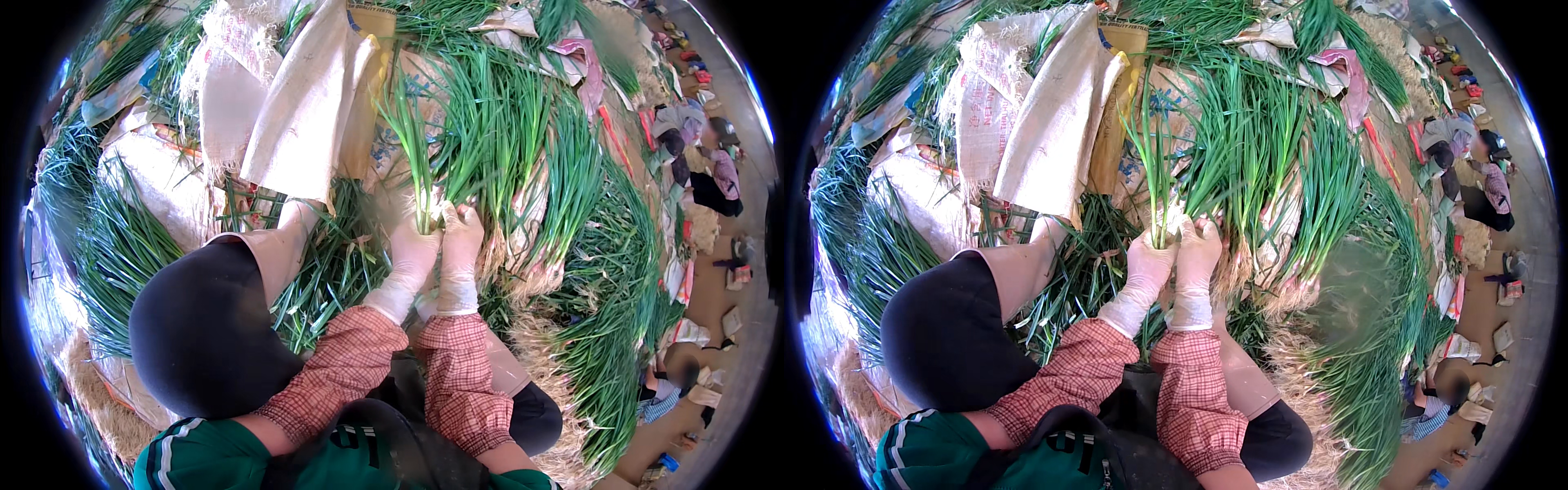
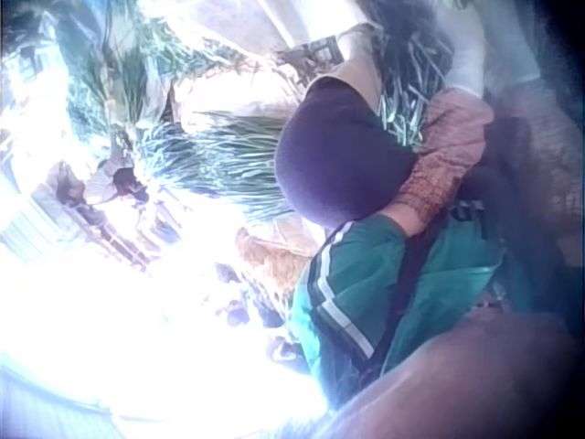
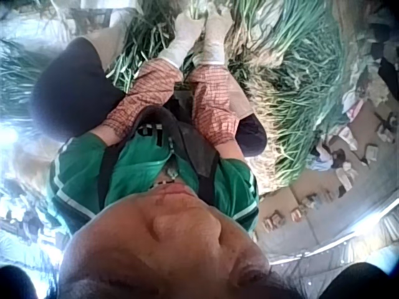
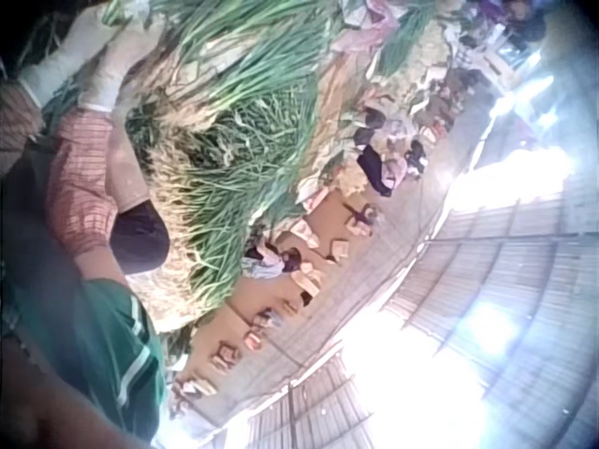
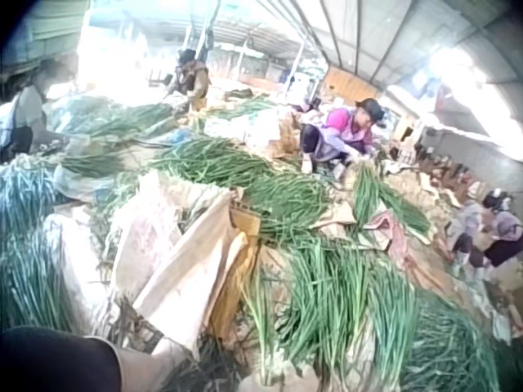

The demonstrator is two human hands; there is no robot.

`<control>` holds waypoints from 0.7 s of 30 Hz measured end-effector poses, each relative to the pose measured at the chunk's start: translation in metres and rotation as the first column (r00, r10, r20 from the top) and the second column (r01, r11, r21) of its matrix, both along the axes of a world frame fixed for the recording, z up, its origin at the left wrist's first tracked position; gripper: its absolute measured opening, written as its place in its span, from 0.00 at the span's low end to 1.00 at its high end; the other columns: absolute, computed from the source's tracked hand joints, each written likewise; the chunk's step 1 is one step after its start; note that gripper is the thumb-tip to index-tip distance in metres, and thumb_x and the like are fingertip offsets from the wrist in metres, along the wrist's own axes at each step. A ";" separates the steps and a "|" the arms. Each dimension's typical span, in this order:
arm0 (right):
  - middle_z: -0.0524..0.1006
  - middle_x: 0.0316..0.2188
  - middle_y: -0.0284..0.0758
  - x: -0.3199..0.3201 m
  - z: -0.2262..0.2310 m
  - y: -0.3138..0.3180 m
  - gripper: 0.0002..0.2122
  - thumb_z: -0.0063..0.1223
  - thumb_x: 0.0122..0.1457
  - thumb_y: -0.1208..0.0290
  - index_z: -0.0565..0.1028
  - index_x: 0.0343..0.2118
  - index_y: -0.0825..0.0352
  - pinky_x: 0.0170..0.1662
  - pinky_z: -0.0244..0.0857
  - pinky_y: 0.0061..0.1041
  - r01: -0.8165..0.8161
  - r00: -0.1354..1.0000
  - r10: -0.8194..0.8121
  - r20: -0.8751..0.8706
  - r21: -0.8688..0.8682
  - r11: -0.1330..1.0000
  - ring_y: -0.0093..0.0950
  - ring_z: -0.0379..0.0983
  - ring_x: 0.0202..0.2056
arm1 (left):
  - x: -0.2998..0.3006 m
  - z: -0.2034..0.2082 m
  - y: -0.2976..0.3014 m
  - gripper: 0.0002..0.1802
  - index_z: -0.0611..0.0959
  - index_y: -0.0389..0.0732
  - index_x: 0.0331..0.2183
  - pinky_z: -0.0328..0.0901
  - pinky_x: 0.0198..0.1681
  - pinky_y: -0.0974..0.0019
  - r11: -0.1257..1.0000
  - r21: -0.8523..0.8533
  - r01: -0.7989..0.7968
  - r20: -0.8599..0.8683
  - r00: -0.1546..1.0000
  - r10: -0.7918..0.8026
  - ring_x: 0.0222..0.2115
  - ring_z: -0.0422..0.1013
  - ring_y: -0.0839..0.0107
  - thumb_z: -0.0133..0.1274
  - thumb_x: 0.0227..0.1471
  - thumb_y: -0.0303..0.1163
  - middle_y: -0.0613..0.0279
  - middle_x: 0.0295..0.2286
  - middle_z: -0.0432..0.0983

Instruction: The person sorts bundles of green onions by hand while sitting on the floor, picking individual stalks and grouping them together.

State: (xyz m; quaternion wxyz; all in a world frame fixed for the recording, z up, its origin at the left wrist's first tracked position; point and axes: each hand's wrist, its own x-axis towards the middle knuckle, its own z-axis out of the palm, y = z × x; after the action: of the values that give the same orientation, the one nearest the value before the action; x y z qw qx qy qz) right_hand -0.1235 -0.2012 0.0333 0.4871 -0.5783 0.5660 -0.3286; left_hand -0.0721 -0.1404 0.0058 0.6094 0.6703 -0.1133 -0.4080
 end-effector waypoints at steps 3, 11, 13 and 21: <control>0.74 0.30 0.36 0.008 0.004 0.018 0.09 0.48 0.59 0.74 0.71 0.38 0.75 0.33 0.65 0.22 0.119 0.953 -0.176 0.246 0.227 0.966 0.23 0.69 0.29 | 0.001 -0.012 0.003 0.07 0.78 0.38 0.28 0.64 0.26 0.75 0.997 -0.040 -0.063 -0.050 0.997 0.061 0.20 0.67 0.81 0.58 0.42 0.21 0.69 0.21 0.74; 0.74 0.28 0.37 -0.036 -0.007 0.001 0.13 0.43 0.62 0.68 0.71 0.35 0.75 0.27 0.67 0.24 -0.050 0.998 0.056 -0.025 0.188 0.981 0.25 0.70 0.25 | 0.035 0.046 0.016 0.08 0.78 0.35 0.31 0.58 0.13 0.74 0.960 -0.277 0.036 -0.772 0.587 -0.244 0.10 0.62 0.78 0.58 0.44 0.23 0.66 0.18 0.71; 0.74 0.26 0.36 -0.049 -0.001 0.000 0.14 0.44 0.62 0.66 0.72 0.34 0.75 0.26 0.67 0.22 -0.140 0.949 0.179 -0.259 0.160 0.977 0.23 0.70 0.24 | 0.039 0.053 0.015 0.08 0.78 0.35 0.31 0.58 0.12 0.74 0.937 -0.349 0.014 -0.783 0.545 -0.300 0.09 0.62 0.77 0.58 0.45 0.24 0.66 0.16 0.70; 0.72 0.21 0.31 -0.073 0.083 0.033 0.06 0.48 0.55 0.72 0.73 0.31 0.69 0.26 0.62 0.19 -0.313 0.945 0.315 -0.093 0.031 0.949 0.21 0.67 0.21 | 0.023 0.064 0.011 0.12 0.79 0.40 0.37 0.56 0.18 0.80 0.949 -0.230 0.216 -0.438 0.848 -0.299 0.21 0.64 0.84 0.58 0.49 0.34 0.70 0.27 0.75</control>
State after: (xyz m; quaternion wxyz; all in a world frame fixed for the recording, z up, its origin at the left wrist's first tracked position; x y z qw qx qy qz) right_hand -0.1963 -0.1677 0.1163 0.5100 -0.6722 0.4922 -0.2139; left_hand -0.0489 -0.1295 0.0693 0.6136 0.4754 -0.0870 -0.6244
